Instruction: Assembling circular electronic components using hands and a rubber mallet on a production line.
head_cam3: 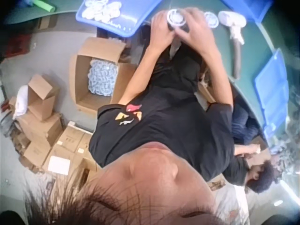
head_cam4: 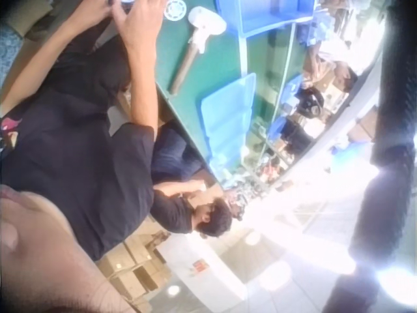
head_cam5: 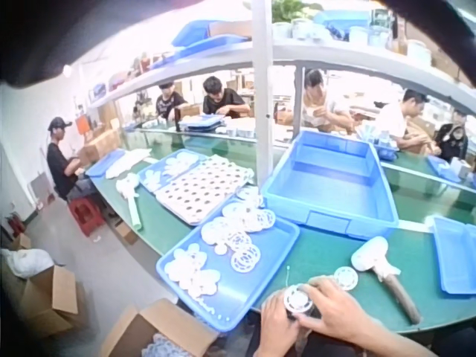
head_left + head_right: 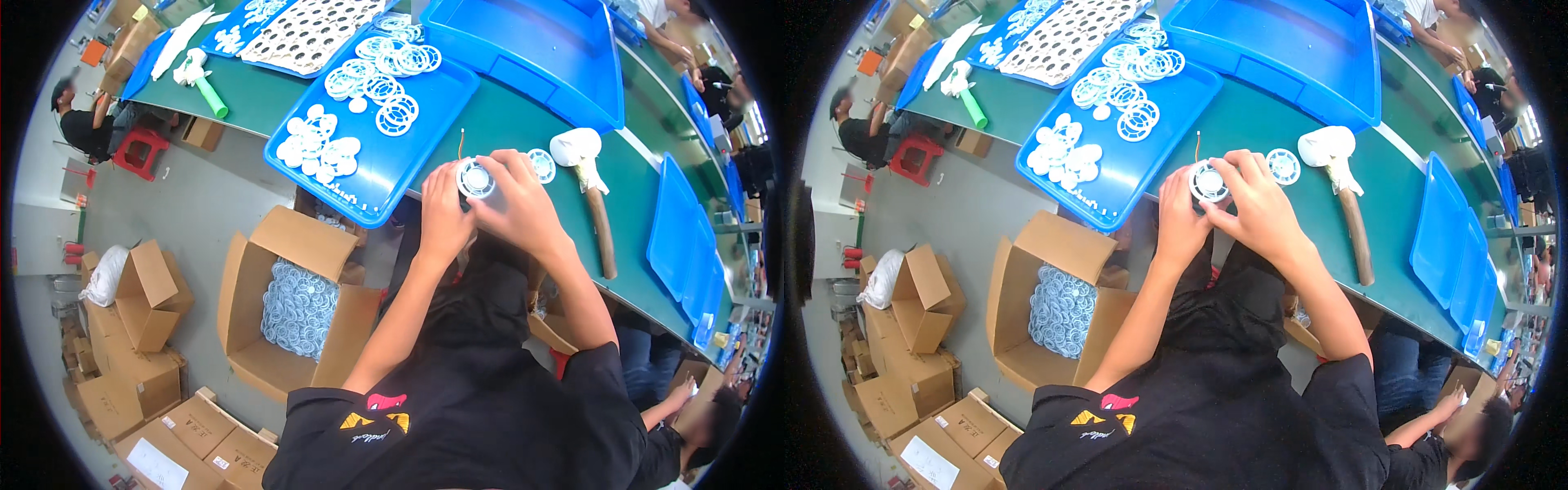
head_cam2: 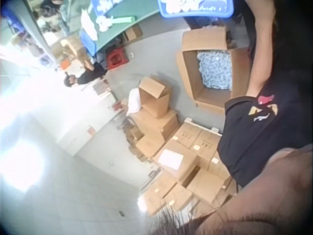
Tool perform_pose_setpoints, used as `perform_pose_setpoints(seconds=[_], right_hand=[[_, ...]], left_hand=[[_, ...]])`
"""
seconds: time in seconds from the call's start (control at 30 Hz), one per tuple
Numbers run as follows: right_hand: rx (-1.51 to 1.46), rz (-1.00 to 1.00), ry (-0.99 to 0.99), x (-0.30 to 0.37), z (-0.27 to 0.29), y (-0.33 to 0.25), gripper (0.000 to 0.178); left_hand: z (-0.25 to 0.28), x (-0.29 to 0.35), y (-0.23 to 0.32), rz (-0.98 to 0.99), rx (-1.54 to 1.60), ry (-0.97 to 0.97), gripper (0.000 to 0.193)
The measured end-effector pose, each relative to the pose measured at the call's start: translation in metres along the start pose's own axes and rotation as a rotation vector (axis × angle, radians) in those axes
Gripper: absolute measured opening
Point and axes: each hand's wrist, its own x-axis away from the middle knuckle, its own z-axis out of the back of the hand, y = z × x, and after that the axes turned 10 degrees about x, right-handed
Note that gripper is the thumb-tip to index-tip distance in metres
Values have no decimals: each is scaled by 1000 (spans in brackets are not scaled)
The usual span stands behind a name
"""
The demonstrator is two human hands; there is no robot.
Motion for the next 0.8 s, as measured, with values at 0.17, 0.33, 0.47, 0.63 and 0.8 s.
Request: perform_pose_setpoints(seconds=[0.17, 0.33, 0.47, 0.63, 0.8], right_hand=[[-197, -83, -45, 4, -6, 13, 56], [-217, -61, -64, 5, -2, 15, 56], [-231, -7, -102, 2, 0, 17, 57], [-257, -31, -93, 6, -2, 20, 56], [-283, -90, -39, 7, -6, 11, 54]], left_hand=[[4, -1, 4, 16, 2, -9, 62], [10, -2, 6, 5, 18, -55, 62], [18, -4, 8, 22, 21, -91, 63], [8, -2, 14, 36, 81, -71, 77], [-25, 10, 22, -44, 36, 88, 76]])
